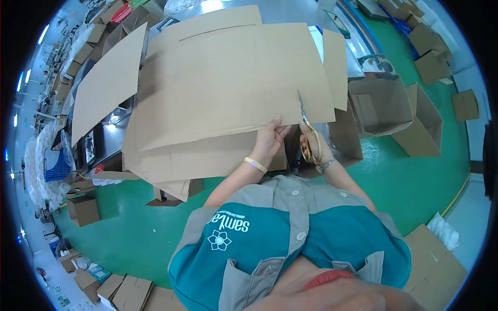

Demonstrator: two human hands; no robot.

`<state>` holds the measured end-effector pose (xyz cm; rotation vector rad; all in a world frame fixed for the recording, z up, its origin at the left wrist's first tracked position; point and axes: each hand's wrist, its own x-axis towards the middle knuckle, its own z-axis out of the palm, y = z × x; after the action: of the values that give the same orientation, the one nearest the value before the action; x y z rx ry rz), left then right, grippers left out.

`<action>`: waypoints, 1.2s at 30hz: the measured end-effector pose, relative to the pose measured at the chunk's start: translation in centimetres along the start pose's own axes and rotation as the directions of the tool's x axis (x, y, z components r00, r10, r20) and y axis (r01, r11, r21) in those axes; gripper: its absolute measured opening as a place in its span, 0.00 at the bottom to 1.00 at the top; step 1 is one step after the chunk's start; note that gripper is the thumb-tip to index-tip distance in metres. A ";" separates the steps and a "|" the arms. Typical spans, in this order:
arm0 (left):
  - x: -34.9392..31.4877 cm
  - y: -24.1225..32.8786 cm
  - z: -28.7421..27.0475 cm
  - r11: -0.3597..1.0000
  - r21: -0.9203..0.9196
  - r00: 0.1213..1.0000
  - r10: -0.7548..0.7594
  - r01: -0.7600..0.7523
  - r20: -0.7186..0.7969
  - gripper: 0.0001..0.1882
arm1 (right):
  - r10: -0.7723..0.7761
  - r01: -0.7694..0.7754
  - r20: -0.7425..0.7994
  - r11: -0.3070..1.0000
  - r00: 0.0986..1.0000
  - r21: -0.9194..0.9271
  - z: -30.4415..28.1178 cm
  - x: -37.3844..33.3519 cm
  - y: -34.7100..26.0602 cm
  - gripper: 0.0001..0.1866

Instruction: The person cuts cardboard sheets along their edges using scissors and places the trimmed sheets onto a stack.

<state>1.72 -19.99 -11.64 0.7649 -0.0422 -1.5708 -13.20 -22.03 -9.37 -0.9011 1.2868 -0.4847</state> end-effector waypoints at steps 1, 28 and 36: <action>0.0 0.1 -0.1 1.000 0.000 1.000 0.002 -0.002 -0.002 0.10 | -0.039 0.035 -0.036 0.993 0.999 -0.115 0.3 -0.2 0.1 0.29; -2.8 -0.6 -0.4 0.997 0.045 0.996 -0.061 0.058 0.064 0.10 | -0.118 0.115 0.016 0.987 0.993 0.108 1.3 -0.2 -0.8 0.24; -4.0 -0.8 0.1 0.997 0.038 0.996 -0.064 0.061 0.059 0.10 | -0.081 0.068 0.128 0.993 0.988 0.100 -0.8 1.8 -1.3 0.27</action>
<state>0.79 -16.33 -10.18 0.7532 -0.0922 -1.6566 -13.35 -24.36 -9.42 -0.8890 1.1040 -0.5323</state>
